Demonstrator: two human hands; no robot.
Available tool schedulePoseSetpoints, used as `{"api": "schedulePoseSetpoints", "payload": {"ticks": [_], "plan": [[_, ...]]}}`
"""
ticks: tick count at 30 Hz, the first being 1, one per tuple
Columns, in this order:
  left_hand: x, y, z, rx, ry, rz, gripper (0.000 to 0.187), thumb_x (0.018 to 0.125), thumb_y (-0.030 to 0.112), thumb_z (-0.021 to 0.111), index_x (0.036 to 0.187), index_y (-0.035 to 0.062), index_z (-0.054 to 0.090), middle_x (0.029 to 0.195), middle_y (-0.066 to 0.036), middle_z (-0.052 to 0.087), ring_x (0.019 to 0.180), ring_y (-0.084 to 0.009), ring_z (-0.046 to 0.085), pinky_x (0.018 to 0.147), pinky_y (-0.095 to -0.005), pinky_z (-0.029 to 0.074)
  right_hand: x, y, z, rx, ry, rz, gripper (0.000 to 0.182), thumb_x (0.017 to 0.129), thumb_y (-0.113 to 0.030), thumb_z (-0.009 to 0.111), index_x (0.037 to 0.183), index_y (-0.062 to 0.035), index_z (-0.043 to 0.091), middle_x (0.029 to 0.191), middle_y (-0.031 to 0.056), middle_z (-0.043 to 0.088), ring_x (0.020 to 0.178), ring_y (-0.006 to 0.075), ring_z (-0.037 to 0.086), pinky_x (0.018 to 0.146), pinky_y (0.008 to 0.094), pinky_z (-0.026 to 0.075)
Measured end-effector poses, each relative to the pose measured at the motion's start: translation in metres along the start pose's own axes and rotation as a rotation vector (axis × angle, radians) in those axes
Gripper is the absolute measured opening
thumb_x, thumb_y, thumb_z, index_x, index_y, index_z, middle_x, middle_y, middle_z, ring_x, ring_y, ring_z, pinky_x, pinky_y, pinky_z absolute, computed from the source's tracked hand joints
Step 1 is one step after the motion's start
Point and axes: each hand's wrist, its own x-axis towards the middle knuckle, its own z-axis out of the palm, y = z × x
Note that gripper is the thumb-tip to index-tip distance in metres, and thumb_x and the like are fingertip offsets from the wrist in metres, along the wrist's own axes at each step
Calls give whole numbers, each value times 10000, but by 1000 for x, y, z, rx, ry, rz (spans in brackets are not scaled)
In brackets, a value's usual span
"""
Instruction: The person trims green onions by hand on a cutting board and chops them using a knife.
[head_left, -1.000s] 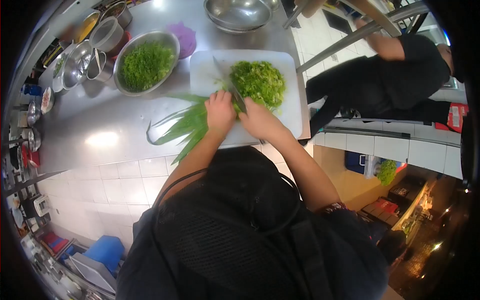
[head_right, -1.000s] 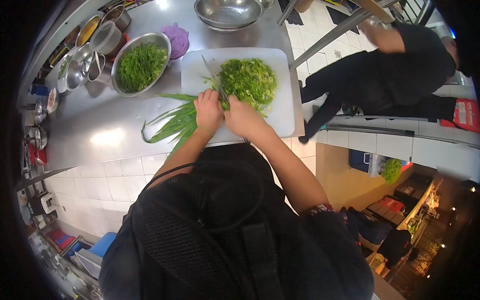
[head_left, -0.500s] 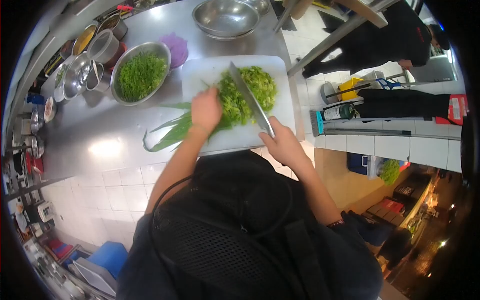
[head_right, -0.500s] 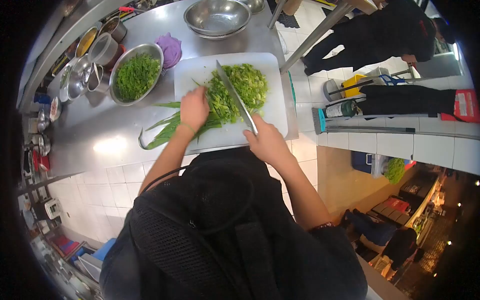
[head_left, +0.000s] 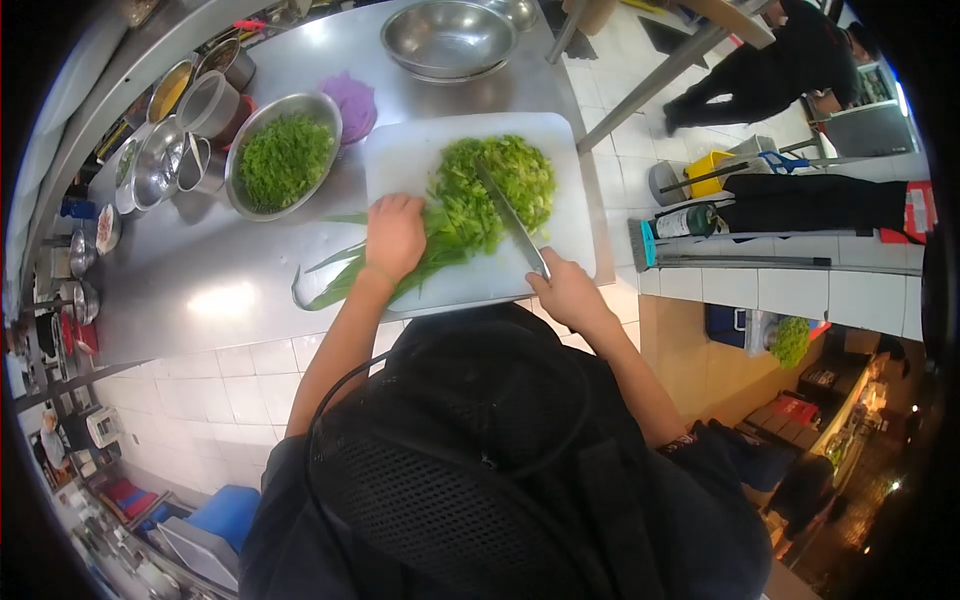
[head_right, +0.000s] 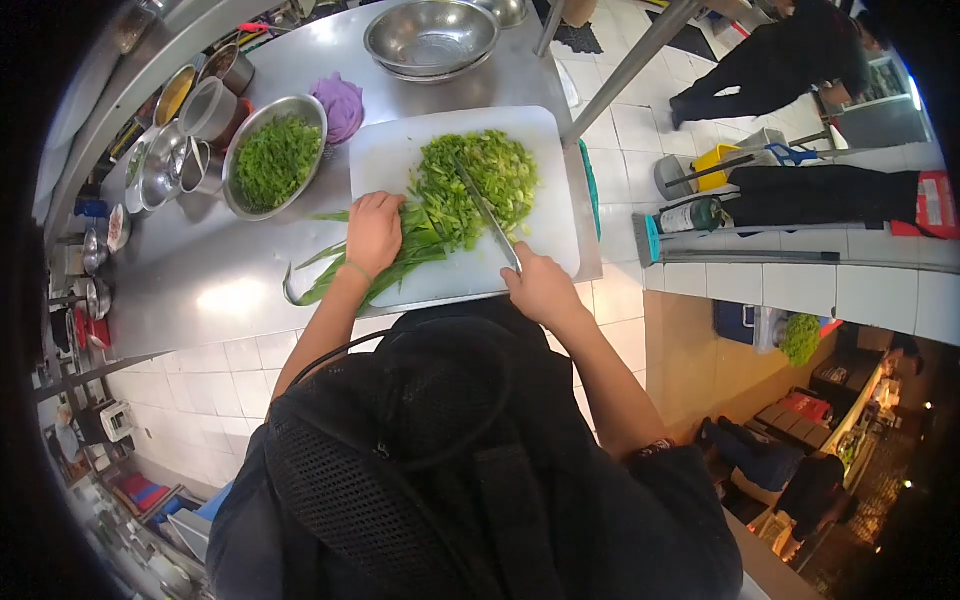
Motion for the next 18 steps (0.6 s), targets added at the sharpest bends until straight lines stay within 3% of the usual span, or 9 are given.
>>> {"api": "schedulePoseSetpoints", "payload": {"ticks": [4, 7, 13, 16, 18], "plan": [[-3, 9, 0, -89, -48, -125, 186, 943, 84, 577, 1108, 57, 658, 1056, -120, 661, 1039, -355, 607, 921, -497, 456, -17, -36, -26, -72, 33, -73, 351, 978, -222, 641, 1224, -17, 497, 893, 296, 708, 863, 510, 683, 794, 606, 523], [-7, 22, 6, -145, 39, -182, 149, 894, 97, 608, 1038, 69, 635, 1014, -123, 641, 1000, -357, 604, 894, -500, 460, -16, -62, -25, -46, -5, -155, 345, 980, -204, 635, 1222, -13, 482, 854, 289, 704, 852, 513, 683, 784, 607, 522], [-19, 23, 23, -18, 77, -133, 156, 872, 141, 656, 1022, 98, 639, 1035, -84, 625, 1028, -312, 596, 896, -475, 446, -25, -95, -16, -192, -141, -196, 303, 985, -181, 619, 1186, 1, 485, 825, 286, 697, 832, 506, 690, 751, 607, 530], [-21, 24, 22, 26, 49, -131, 176, 871, 131, 657, 1037, 83, 623, 1049, -84, 619, 1048, -313, 585, 915, -466, 440, -24, -92, -6, -195, -165, -177, 309, 979, -181, 618, 1189, 4, 488, 826, 283, 698, 818, 500, 693, 743, 609, 535], [-21, 24, 21, 29, 64, -132, 179, 867, 134, 662, 1034, 83, 623, 1047, -83, 616, 1053, -311, 584, 915, -466, 440, 4, -59, 44, -164, -102, -198, 311, 976, -178, 618, 1188, 9, 490, 832, 283, 699, 818, 499, 694, 745, 610, 535]]}}
